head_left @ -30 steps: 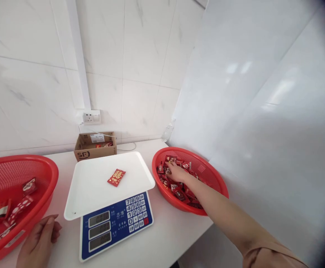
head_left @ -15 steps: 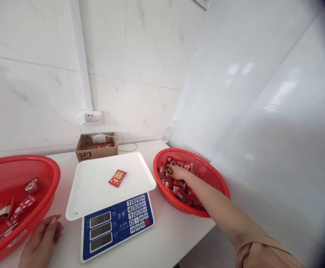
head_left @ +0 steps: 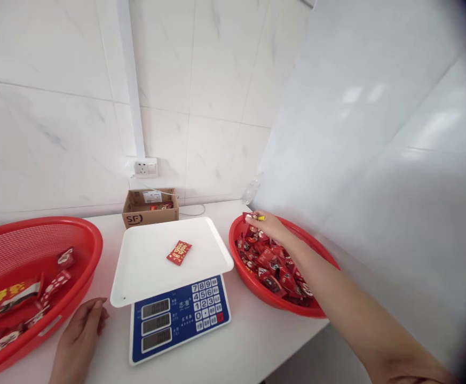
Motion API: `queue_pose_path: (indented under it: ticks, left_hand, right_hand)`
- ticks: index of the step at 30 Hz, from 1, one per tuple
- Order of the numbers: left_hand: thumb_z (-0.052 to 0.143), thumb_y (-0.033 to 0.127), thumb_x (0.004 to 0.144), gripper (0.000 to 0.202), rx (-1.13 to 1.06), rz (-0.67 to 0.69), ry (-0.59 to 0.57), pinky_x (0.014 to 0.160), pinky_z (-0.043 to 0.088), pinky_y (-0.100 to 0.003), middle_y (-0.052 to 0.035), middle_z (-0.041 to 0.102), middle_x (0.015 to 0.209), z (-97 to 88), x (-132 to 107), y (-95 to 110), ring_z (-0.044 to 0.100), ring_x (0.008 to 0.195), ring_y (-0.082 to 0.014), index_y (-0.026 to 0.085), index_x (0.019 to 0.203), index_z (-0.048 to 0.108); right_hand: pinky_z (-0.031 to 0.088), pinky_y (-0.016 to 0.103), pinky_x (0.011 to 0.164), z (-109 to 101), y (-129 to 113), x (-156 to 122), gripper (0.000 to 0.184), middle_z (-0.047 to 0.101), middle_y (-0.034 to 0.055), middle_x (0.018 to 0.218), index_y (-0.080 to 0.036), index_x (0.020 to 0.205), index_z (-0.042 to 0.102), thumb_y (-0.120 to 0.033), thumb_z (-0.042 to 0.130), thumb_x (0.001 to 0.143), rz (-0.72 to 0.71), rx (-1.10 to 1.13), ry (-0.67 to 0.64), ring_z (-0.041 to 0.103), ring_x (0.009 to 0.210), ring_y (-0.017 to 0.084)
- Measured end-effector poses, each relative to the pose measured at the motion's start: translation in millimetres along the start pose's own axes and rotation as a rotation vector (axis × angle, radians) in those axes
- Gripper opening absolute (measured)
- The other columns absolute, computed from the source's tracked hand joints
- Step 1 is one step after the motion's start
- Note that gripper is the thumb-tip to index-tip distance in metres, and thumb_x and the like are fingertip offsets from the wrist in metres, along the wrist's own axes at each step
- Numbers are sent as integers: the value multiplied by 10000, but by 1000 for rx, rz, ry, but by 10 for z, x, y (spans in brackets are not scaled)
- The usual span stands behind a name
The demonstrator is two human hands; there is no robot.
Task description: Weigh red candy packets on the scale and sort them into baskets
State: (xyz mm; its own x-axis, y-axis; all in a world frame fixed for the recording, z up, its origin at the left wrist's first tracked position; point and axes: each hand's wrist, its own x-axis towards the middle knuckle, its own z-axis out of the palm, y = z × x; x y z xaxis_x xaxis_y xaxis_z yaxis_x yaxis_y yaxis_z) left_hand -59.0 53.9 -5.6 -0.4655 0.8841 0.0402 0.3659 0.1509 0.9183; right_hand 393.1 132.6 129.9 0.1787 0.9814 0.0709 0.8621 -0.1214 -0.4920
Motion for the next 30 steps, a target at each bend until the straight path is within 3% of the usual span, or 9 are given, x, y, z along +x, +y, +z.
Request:
queue_pose_path:
  ticks: [3,7,10,14,23,30]
  left_hand:
    - [477,653,617,502,-48,-36,-92,589,473,-302,14,573,672,-20,-37,111,546,626,-180,226,868,563]
    - [478,623,649,479,-64,-11,-92,574,446,-290,14,547,666,-33,-68,117,502,595,-161,210,877,559]
    - [493,612,668,477,-113,-18,-96,568,439,-280,13,542,669,-30,-69,66,490,590,-152,199,896,565]
    - [505,650,658,518,-142,-27,-104,578,443,-289,9,545,677,-18,-52,10,505,608,-160,196,898,571]
    - [496,681,636,549,-111,-20,-126,586,443,-301,6,548,683,-25,-72,67,508,611,-168,200,891,564]
    - [489,678,633,542,-105,-35,-127,608,446,-298,13,546,685,-29,-66,64,508,634,-167,211,902,552]
  right_hand:
    - [448,228,540,100,-396,-87,375,636,4,790,-213,969,530,-542,442,812,-138,110,-102,595,657,137]
    - [438,242,658,397,-901,-220,260,618,-23,827,-216,832,562,-413,652,687,-425,78,-305,572,757,143]
    - [421,230,573,568,-1098,-252,348,590,-5,847,-215,830,571,-368,748,572,-447,33,-357,552,713,149]
    - [405,201,470,623,-1151,-218,413,564,15,927,-231,939,540,-377,729,602,-400,16,-362,551,695,142]
    - [405,163,423,606,-1177,-232,499,528,46,1040,-233,1059,508,-246,715,604,-396,12,-365,546,786,154]
    - [424,180,410,612,-1274,-220,421,512,68,1147,-238,1120,478,-152,543,712,-391,58,-318,555,675,118]
